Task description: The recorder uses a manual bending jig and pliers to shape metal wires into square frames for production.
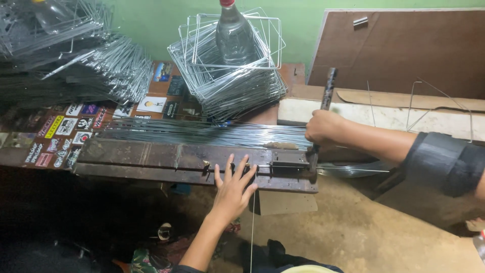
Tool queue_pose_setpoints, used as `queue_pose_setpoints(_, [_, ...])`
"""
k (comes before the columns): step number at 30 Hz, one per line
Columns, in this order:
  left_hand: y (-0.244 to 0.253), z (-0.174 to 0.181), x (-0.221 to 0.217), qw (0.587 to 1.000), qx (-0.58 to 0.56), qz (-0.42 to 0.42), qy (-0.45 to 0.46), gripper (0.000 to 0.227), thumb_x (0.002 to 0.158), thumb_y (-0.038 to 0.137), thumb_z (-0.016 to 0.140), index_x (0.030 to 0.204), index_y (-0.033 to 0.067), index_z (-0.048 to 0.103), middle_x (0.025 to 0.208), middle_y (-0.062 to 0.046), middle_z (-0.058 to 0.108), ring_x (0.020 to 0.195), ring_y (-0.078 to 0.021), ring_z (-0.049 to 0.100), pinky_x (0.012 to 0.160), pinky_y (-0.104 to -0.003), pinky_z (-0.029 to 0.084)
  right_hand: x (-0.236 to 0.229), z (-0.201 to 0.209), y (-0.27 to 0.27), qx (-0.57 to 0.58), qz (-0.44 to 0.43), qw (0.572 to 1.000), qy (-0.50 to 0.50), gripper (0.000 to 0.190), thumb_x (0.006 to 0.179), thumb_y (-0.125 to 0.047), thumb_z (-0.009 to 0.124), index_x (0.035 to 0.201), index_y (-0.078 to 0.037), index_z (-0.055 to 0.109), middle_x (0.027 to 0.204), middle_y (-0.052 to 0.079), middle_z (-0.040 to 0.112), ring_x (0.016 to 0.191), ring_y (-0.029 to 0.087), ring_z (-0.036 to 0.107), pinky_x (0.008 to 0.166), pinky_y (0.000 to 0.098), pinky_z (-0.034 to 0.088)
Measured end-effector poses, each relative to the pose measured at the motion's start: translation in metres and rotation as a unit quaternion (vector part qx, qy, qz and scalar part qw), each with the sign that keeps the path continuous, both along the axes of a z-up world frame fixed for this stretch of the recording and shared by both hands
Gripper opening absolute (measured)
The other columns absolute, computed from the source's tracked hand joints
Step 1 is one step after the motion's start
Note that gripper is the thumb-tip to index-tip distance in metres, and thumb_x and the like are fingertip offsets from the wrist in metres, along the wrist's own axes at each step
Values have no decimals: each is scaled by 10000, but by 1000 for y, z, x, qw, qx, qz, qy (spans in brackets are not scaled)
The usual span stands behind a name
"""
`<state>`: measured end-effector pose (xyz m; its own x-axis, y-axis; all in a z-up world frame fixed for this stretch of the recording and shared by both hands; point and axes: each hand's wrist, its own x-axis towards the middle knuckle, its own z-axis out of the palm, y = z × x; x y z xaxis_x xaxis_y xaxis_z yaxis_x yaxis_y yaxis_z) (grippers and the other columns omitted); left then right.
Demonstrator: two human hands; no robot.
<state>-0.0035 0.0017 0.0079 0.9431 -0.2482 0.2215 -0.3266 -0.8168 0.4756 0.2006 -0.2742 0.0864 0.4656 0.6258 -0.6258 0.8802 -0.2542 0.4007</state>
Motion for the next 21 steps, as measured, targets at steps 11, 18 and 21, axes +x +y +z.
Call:
queue_pose_setpoints(11, [1,8,0,1000,10,-10,26,529,969,359,619,1455,162,550,1649,-69,296,1535,-394,135,1165,-686,-18,29,-35,8,11,78,996,36,146,682,-289,767,796,-200,747,847,25,754,866,243,727,814,398,515])
queue_pose_setpoints(18, [1,10,0,999,14,-9,34,545,971,372,620,1465,162,532,1654,-70,284,1537,-390,120,1163,-691,-18,31,-36,10,21,55,997,54,147,684,-269,768,812,-205,733,870,30,758,892,251,724,836,399,508])
queue_pose_setpoints(21, [1,10,1,1000,11,-11,27,546,970,373,619,1470,171,534,1656,-67,287,1538,-388,129,1163,-691,-13,26,-31,5,11,26,999,40,144,682,-240,766,812,-184,744,871,37,761,884,258,737,840,399,525])
